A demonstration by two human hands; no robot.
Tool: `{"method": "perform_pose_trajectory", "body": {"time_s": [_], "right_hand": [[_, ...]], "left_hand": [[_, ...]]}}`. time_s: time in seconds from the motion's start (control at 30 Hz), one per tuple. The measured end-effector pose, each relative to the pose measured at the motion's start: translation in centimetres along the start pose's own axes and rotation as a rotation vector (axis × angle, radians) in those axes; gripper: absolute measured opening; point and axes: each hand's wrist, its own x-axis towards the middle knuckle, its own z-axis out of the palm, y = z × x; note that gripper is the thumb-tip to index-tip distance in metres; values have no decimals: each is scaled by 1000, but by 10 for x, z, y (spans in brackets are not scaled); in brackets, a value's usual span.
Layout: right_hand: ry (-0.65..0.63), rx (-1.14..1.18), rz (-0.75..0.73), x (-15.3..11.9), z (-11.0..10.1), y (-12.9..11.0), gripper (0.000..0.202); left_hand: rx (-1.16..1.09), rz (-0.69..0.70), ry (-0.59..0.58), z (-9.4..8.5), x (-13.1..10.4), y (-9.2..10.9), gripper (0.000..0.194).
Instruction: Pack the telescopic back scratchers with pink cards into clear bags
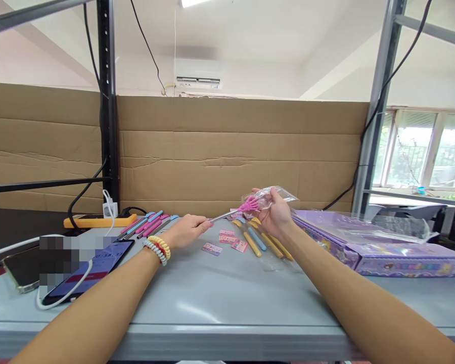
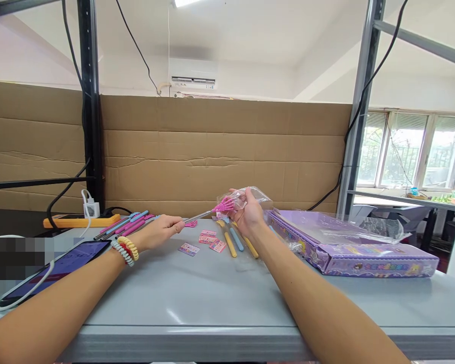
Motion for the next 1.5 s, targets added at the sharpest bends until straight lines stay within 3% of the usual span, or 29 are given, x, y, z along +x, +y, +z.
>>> {"method": "perform_pose_trajectory", "body": {"time_s": [0.2, 0.4, 0.53, 0.73, 1.03, 1.27, 1.4, 1.5], "right_hand": [[-10, 29, -8, -2, 1, -2, 47], [-104, -59, 106, -8, 6, 0, 53], [-100, -47, 103, -7, 5, -1, 60], [-111, -178, 117, -9, 7, 4, 40], [-150, -239, 19, -24, 22, 14, 29], [-383, -468, 27, -29, 20, 36, 30], [-520, -562, 56, -33, 22, 40, 27], [-568, -509, 7, -32, 22, 41, 31]], "left_hand": [[-26, 9, -32, 1, 1, -3, 41], [-61, 8, -48, 2, 3, -7, 38], [-91, 4, -38, 1, 2, -6, 38], [-113, 10, -42, 6, 2, -2, 38], [-331, -13, -78, 25, 4, 15, 44], [-327, 6, -63, 26, 0, 28, 47], [-532, -1, -55, 26, 1, 29, 42], [-663, -43, -43, 27, 5, 25, 45]]}}
